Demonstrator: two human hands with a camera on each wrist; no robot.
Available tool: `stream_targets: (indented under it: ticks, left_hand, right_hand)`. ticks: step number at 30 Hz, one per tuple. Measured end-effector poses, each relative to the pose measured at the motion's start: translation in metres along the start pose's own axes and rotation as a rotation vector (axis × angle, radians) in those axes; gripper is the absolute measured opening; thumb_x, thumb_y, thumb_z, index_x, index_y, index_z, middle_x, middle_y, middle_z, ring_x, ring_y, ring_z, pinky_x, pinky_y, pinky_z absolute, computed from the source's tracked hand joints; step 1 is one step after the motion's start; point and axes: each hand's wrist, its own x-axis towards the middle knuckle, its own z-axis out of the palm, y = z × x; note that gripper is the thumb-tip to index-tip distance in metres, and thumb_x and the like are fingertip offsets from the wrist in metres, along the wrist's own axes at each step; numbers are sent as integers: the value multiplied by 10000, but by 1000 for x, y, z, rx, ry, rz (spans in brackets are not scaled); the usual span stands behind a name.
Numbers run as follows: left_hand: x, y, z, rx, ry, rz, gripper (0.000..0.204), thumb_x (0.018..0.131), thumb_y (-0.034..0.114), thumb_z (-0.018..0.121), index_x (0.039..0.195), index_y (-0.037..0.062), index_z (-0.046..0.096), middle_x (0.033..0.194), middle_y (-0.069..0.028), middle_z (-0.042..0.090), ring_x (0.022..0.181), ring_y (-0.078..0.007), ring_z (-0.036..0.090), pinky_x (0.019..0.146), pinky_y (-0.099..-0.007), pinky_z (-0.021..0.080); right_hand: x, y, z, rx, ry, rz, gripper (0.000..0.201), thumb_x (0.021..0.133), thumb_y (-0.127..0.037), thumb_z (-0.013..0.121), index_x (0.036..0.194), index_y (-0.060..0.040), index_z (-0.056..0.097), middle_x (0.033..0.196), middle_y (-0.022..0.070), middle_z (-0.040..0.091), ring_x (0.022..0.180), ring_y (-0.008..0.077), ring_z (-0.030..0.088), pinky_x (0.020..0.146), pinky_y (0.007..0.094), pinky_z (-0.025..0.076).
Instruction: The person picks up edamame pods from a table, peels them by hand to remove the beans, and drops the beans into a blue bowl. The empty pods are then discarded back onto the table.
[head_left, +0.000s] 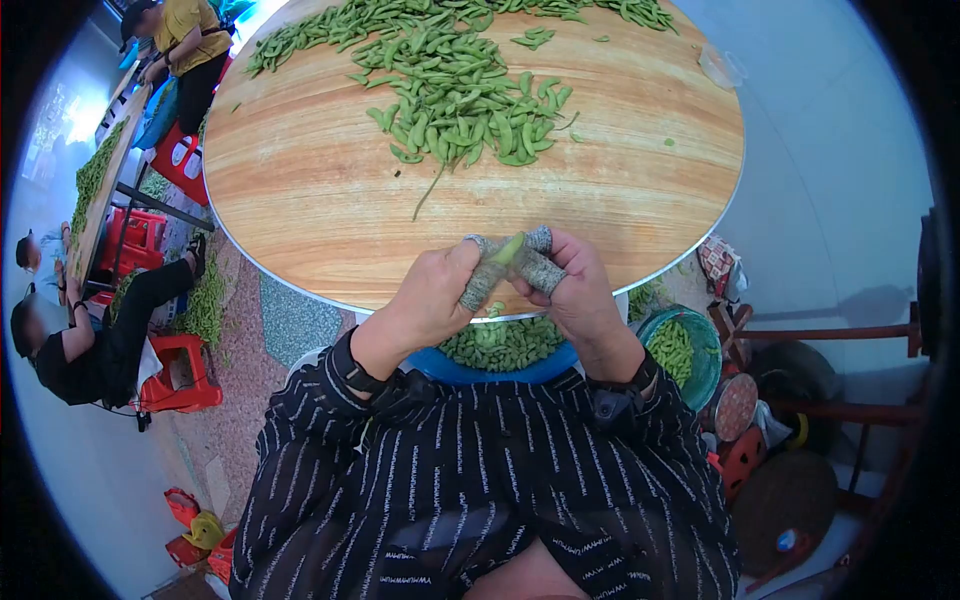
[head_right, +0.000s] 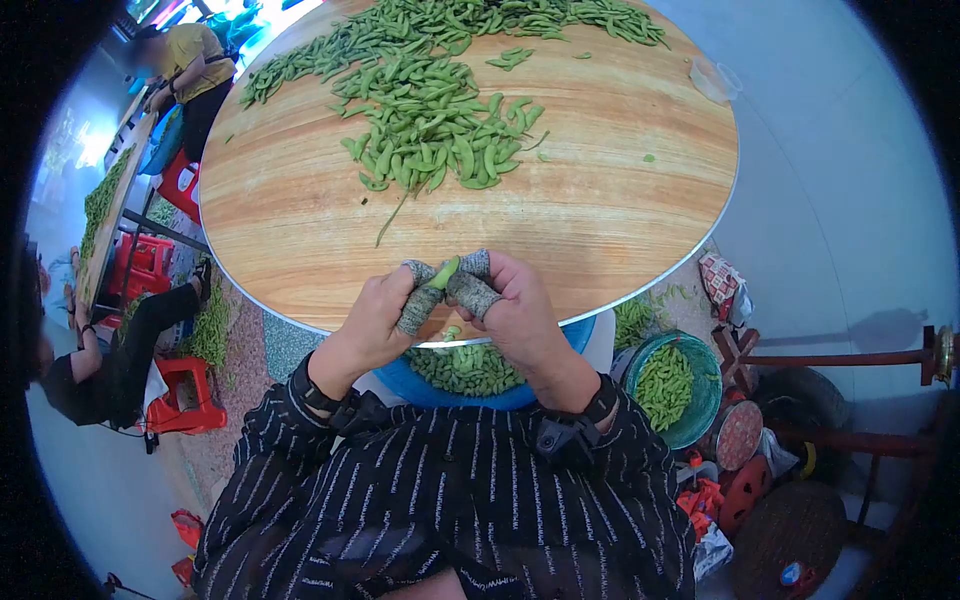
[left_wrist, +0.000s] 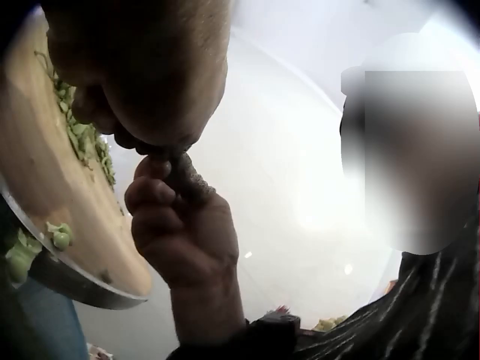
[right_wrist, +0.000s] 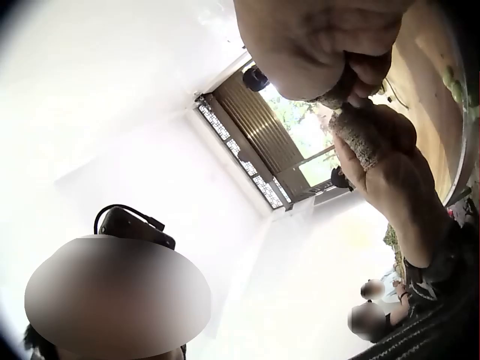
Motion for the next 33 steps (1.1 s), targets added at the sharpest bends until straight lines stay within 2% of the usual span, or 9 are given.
stream_targets:
  ticks: [6, 9, 11, 17, 19, 21, 25, 28, 33]
  left_hand:
    - [2, 1, 2, 321, 78, 88, 301, 649, 82, 593, 925, 16, 492, 713, -160, 542, 673, -339, 552, 555, -380, 443]
    - [2, -4, 10, -7, 175, 75, 201, 726, 127, 573, 888, 26, 514, 630, -108, 524, 561, -258, 553, 490, -336, 428]
    - [1, 0, 11, -419, 177, -147, 186, 822, 218, 520, 861, 35, 522, 541, -29, 456, 428, -132, 454, 397, -252, 353]
    - [3, -1, 10, -1318, 94, -698, 348, 861, 360, 471, 838, 17, 520, 525, 40, 402, 402, -37, 313, 368, -173, 224]
    - [5, -1, 9, -1312, 80, -725, 335, 849, 343, 500, 840, 10, 521, 525, 47, 393, 419, -29, 320, 381, -172, 232]
    - [7, 2, 9, -1305, 68, -750, 324, 838, 327, 529, 842, 3, 523, 525, 53, 385, 436, -20, 328, 393, -170, 240]
    - [5, 0, 4, -684, 73, -405, 180, 805, 183, 585, 841, 19, 520, 579, 47, 443, 496, -16, 381, 429, -177, 292]
    - [5, -4, -3, -481, 27, -352, 99, 804, 101, 564, 842, 25, 515, 644, 28, 504, 542, -29, 444, 469, -188, 351]
    - [1, 4, 1, -633, 128, -482, 84, 778, 65, 555, 829, 13, 514, 620, 11, 483, 544, -56, 436, 483, -224, 355]
  right_hand:
    - [-1, 2, -3, -21, -58, 13, 95, 796, -72, 548, 882, -36, 563, 718, -5, 549, 576, 34, 467, 479, 139, 336]
    - [1, 8, -5, -57, -71, -59, 104, 792, -79, 561, 885, -31, 563, 720, -3, 547, 596, 36, 470, 510, 151, 357]
    - [1, 9, -5, -101, -81, -105, 106, 797, -60, 550, 897, -25, 564, 742, -7, 555, 628, 38, 479, 544, 165, 376]
    - [10, 16, -14, -291, -160, -360, 97, 807, -51, 540, 894, -17, 564, 759, -15, 557, 670, 38, 483, 584, 181, 393]
    - [10, 15, -17, -279, -178, -364, 90, 809, -54, 540, 886, -13, 563, 750, -17, 556, 670, 40, 481, 585, 182, 392]
    - [9, 13, -20, -140, -138, -93, 76, 802, -38, 538, 868, -4, 557, 722, -21, 550, 663, 46, 475, 576, 194, 390]
    - [5, 4, -8, -145, -68, -26, 54, 791, -21, 531, 837, -5, 555, 693, -26, 540, 633, 58, 476, 555, 212, 392]
    - [6, 6, -2, -360, -35, -172, 49, 775, -19, 532, 818, -2, 549, 665, -16, 523, 601, 65, 464, 533, 230, 389]
    - [5, 7, 9, -835, 16, -441, 55, 688, 7, 500, 744, 9, 500, 631, 142, 510, 584, 304, 494, 550, 358, 392]
